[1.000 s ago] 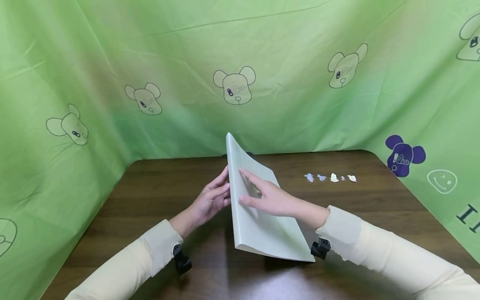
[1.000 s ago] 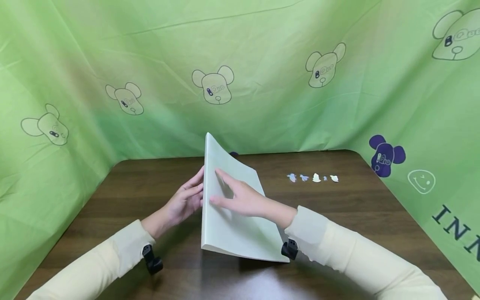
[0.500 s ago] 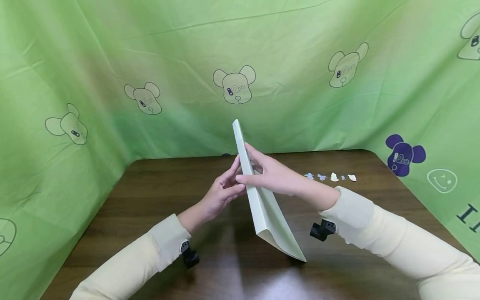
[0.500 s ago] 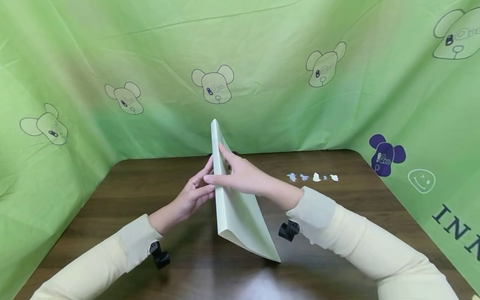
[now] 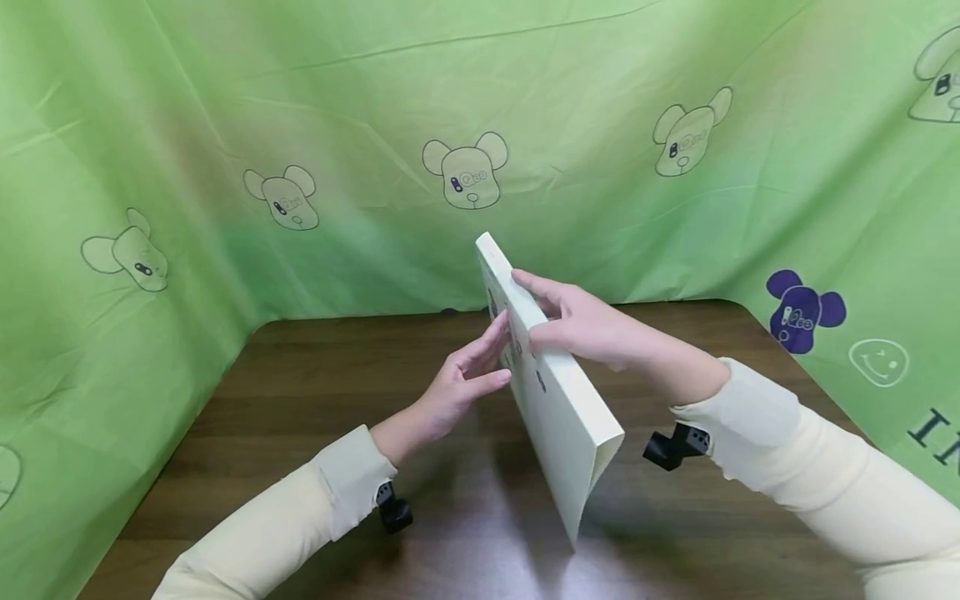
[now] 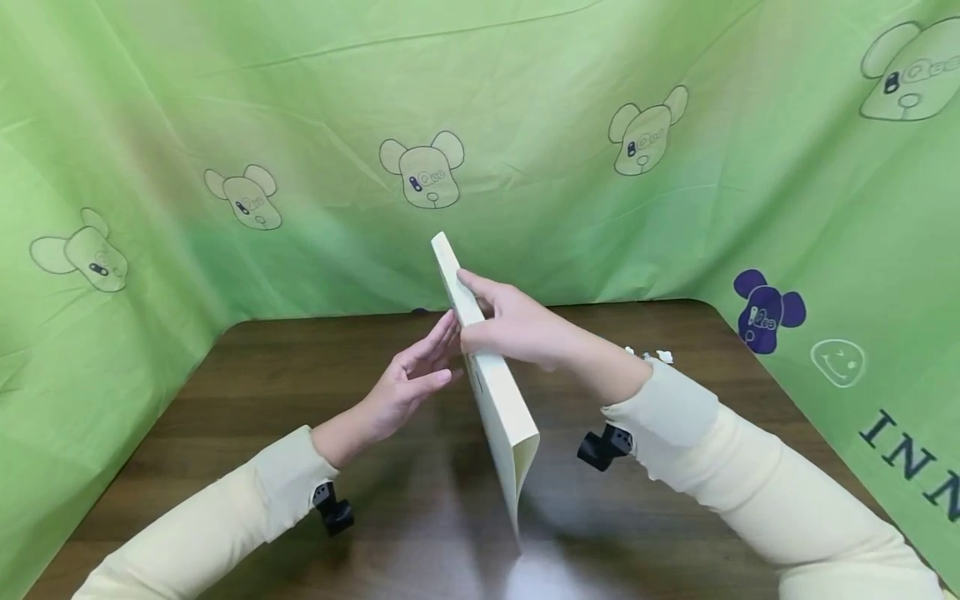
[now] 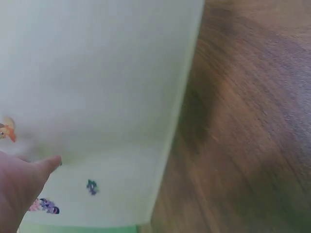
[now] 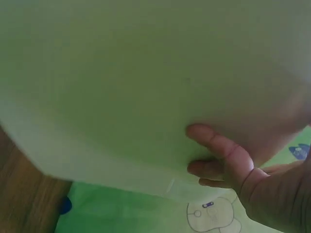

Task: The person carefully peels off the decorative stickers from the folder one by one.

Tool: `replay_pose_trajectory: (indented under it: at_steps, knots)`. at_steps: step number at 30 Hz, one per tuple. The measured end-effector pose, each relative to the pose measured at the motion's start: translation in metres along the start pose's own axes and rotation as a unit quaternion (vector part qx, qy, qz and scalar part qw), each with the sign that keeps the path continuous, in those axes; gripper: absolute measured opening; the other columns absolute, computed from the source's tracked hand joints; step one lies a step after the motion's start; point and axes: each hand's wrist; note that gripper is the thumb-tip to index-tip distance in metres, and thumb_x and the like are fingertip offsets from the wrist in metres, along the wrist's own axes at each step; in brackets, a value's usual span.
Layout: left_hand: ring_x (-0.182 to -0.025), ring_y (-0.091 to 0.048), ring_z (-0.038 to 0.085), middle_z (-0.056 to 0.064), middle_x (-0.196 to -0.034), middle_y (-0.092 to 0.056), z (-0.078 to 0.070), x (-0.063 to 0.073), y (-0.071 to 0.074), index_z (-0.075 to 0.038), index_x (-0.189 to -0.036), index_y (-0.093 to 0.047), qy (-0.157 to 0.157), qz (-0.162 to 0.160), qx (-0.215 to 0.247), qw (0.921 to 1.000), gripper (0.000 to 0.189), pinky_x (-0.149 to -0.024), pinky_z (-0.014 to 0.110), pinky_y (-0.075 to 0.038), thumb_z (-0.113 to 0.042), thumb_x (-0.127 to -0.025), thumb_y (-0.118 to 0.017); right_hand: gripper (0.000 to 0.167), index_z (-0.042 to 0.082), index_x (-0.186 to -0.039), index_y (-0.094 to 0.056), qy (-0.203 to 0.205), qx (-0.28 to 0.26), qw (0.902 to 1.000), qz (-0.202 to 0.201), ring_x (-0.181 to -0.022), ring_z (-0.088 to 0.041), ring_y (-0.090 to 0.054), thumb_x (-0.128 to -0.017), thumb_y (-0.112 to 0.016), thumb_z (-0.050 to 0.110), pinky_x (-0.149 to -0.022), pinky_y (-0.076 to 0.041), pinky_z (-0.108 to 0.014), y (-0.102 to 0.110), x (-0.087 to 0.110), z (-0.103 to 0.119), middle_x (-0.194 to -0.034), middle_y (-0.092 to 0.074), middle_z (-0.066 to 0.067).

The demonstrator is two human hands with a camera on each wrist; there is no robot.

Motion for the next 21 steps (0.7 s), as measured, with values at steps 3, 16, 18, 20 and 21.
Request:
replay_pose_trajectory:
  at_steps: [3, 16, 18, 20, 21]
  knots:
    - [-0.146, -0.016, 0.016, 0.005, -0.16, -0.018, 0.0, -0.002, -0.001, -0.002, -0.153, -0.022, -0.005, 0.004, -0.005, 1.0, 0.067, -0.116, 0.04, -0.015, -0.001, -0.094, -0.054, 0.094, 0.015, -0.158, -0.009, -0.018, -0.031, 0.9993, -0.009, -0.109, -0.04, -0.058, -0.077, -0.054, 0.0, -0.076, -0.056, -0.047, 0.003, 0.004, 0.0, -0.144, -0.038, -0.024]
    - [-0.145, -0.016, 0.016, 0.007, -0.159, -0.018, 0.003, 0.0, 0.002, 0.003, -0.151, -0.023, 0.037, 0.017, -0.029, 0.9987, 0.065, -0.115, 0.037, -0.017, -0.001, -0.094, -0.054, 0.087, 0.015, -0.157, -0.011, -0.015, -0.159, 0.9844, -0.073, -0.106, -0.034, -0.064, -0.083, -0.051, -0.005, -0.077, -0.056, -0.046, 0.008, 0.02, -0.033, -0.154, -0.033, -0.014]
    - [-0.145, -0.017, 0.015, 0.009, -0.159, -0.019, 0.003, 0.0, 0.003, 0.004, -0.15, -0.024, 0.034, 0.011, -0.036, 0.9987, 0.064, -0.115, 0.035, -0.016, 0.002, -0.094, -0.054, 0.084, 0.014, -0.157, -0.012, -0.005, -0.165, 0.9825, -0.087, -0.104, -0.027, -0.066, -0.084, -0.049, -0.005, -0.076, -0.056, -0.043, 0.008, 0.021, -0.037, -0.154, -0.033, -0.014]
    - [-0.145, -0.016, 0.015, 0.011, -0.158, -0.02, 0.004, 0.001, 0.004, 0.006, -0.149, -0.025, 0.031, 0.001, -0.041, 0.9987, 0.064, -0.115, 0.034, -0.016, 0.005, -0.093, -0.054, 0.081, 0.012, -0.157, -0.013, 0.004, -0.179, 0.9786, -0.101, -0.101, -0.02, -0.066, -0.085, -0.047, -0.006, -0.077, -0.056, -0.039, 0.007, 0.023, -0.042, -0.154, -0.032, -0.016]
    - [-0.145, -0.017, 0.015, 0.012, -0.158, -0.021, 0.005, 0.001, 0.006, 0.006, -0.149, -0.026, 0.03, -0.005, -0.043, 0.9986, 0.063, -0.115, 0.034, -0.016, 0.005, -0.092, -0.055, 0.08, 0.011, -0.157, -0.014, 0.009, -0.187, 0.9763, -0.108, -0.1, -0.016, -0.066, -0.086, -0.046, -0.007, -0.077, -0.056, -0.036, 0.007, 0.024, -0.045, -0.154, -0.031, -0.016]
Point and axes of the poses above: each hand's wrist, its own x-axis away from the middle knuckle, its own y-axis out of the back of the hand, z = x × y
